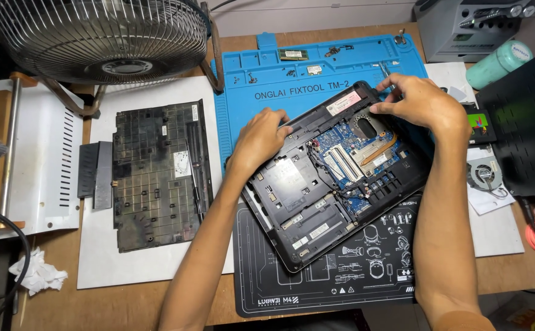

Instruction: Prying open the top cover of a laptop chassis using a screwdriver and hands to access internal components.

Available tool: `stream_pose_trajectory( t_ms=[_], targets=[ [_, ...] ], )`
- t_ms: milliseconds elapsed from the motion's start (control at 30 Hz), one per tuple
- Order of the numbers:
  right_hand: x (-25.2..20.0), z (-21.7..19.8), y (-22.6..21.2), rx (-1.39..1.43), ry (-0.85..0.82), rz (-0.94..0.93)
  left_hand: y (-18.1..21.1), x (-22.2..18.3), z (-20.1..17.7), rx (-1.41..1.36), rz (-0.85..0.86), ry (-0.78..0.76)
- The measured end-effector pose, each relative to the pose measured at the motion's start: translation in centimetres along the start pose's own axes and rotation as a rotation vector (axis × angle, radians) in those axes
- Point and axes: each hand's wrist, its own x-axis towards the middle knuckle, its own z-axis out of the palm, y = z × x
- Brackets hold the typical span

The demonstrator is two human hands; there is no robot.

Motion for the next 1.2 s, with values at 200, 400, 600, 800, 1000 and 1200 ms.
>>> stream_pose_trajectory(
  t_ms=[200, 400, 600, 800, 1000, 1200],
  targets=[
    [-0.9, -0.2, -0.8, -0.035, 0.038, -0.004, 0.2, -0.1, -0.1, -0.021, -0.007, 0.014],
    [1.4, 0.6, 0.9, -0.115, -0.030, 0.115, -0.3, 0.9, 1.7, -0.020, 0.011, 0.138],
    [2.3, 1.7, 1.7, -0.159, 0.115, -0.067, -1.3, 1.6, 2.4, -0.087, 0.042, 0.126],
    [1.9, 1.7, 2.0, -0.160, 0.117, -0.114, -1.2, 1.6, 2.3, -0.092, 0.052, 0.124],
    [1.1, 1.1, 1.7, -0.181, 0.155, -0.152, 0.7, -0.1, 0.4, -0.159, 0.090, 0.122],
    [0.8, 0.6, 0.8, -0.159, 0.198, -0.253, -1.2, 0.9, 0.5, -0.287, 0.104, 0.080]
  ],
)
